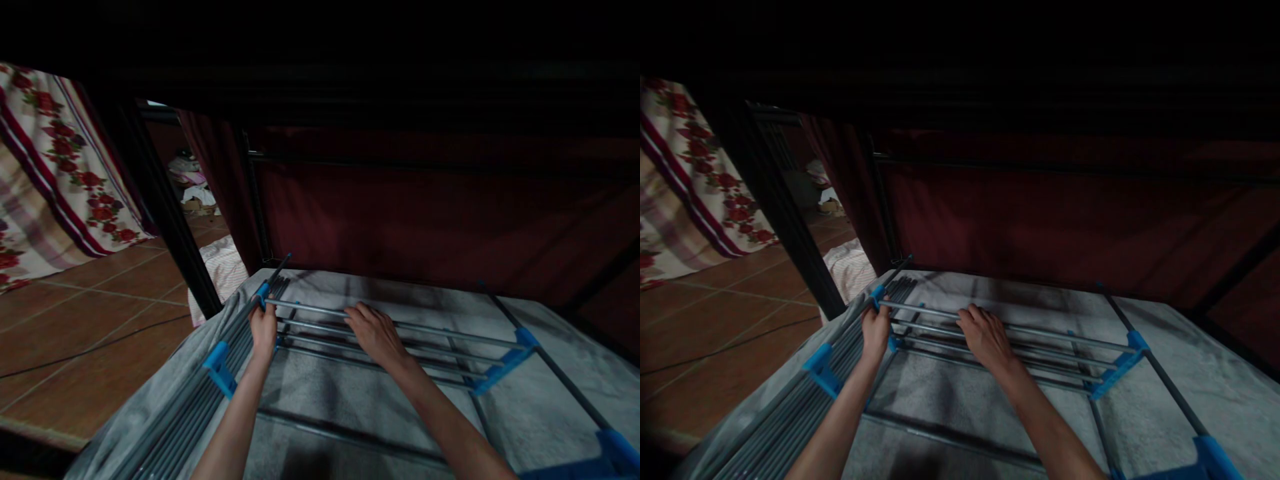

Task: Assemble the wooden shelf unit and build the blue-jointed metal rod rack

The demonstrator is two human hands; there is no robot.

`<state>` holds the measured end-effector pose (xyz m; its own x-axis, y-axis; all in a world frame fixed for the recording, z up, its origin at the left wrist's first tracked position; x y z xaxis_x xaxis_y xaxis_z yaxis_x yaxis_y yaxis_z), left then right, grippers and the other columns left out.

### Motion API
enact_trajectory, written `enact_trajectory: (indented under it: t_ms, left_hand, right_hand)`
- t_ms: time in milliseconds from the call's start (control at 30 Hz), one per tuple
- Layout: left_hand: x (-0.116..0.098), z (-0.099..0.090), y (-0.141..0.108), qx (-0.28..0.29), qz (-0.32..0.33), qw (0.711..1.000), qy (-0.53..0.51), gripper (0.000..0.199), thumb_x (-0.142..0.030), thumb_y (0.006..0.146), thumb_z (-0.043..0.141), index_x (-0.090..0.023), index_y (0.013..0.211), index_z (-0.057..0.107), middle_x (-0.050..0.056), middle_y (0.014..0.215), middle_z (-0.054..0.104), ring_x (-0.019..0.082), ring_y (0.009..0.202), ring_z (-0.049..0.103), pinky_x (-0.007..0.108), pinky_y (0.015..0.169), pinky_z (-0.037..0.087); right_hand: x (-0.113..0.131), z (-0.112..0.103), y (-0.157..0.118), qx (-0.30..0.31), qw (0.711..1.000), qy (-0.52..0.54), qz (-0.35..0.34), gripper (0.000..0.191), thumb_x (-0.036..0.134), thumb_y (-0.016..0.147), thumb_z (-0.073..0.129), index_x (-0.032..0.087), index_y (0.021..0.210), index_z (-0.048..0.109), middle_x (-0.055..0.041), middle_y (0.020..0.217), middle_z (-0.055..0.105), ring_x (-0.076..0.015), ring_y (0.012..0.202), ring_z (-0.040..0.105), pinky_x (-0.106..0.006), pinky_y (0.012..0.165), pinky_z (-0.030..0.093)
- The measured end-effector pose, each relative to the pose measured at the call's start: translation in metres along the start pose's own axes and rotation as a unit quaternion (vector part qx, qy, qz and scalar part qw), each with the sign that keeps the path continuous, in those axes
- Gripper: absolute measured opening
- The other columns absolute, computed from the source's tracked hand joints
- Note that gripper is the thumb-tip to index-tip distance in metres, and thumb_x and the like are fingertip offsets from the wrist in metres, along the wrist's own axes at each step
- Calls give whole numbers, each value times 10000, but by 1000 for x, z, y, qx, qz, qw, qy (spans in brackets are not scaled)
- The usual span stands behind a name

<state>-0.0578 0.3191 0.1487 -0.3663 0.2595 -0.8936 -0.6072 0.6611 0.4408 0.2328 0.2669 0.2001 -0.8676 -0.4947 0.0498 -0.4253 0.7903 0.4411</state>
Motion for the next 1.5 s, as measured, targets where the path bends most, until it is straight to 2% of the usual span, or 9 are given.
enact_trajectory:
  t_ms: [233,400,567,800,1167,1500]
  left_hand:
    - [-3,-2,-4,-3,0,1000,17,349,-535,818,517,-204,724,572,21,672,569,248,774,589,447,938,461]
    - [-4,-1,-8,-13,18,1000,4,346,-526,815,542,-188,766,600,47,796,616,247,861,583,437,970,441]
    - [3,0,-10,-23,6,1000,-9,343,-520,818,548,-193,720,577,30,741,591,230,822,573,417,926,465]
    - [7,2,-11,-18,-8,999,-27,349,-525,805,566,-188,716,586,26,720,589,236,844,589,398,886,483]
    - [6,4,-12,-16,-17,1000,-18,334,-517,812,560,-192,765,622,59,779,650,276,984,622,414,969,470]
    - [2,4,-13,-20,-14,1000,1,354,-524,799,540,-179,765,614,61,791,651,258,925,614,406,969,459]
  right_hand:
    - [2,1,4,-1,1000,-4,-27,180,291,1016,467,240,1053,636,-26,958,673,-168,871,637,-282,736,432]
    - [1,3,0,-9,999,-7,-35,159,276,1007,489,240,1043,641,-25,962,681,-168,893,636,-284,746,431]
    - [1,5,-1,-9,999,-13,-45,164,280,1013,477,233,1004,634,-26,958,683,-169,881,635,-285,735,422]
    - [0,3,0,15,999,-13,-41,193,292,1024,449,234,967,624,-22,938,686,-158,867,642,-275,693,389]
    - [-3,0,4,72,997,0,-12,227,330,1032,421,252,990,629,-9,974,696,-148,847,664,-270,662,357]
    - [-4,-5,7,97,995,23,-7,254,343,1033,402,254,990,636,-3,1011,708,-160,871,665,-263,690,377]
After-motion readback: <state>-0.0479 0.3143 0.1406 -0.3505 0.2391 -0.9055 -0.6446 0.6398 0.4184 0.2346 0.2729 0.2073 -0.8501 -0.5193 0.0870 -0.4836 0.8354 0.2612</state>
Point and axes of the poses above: each hand's wrist, its own y-axis towards the middle knuckle, its own z-axis out of the palm, x = y × z, the point moved 9 cm from there along y, towards the middle knuckle
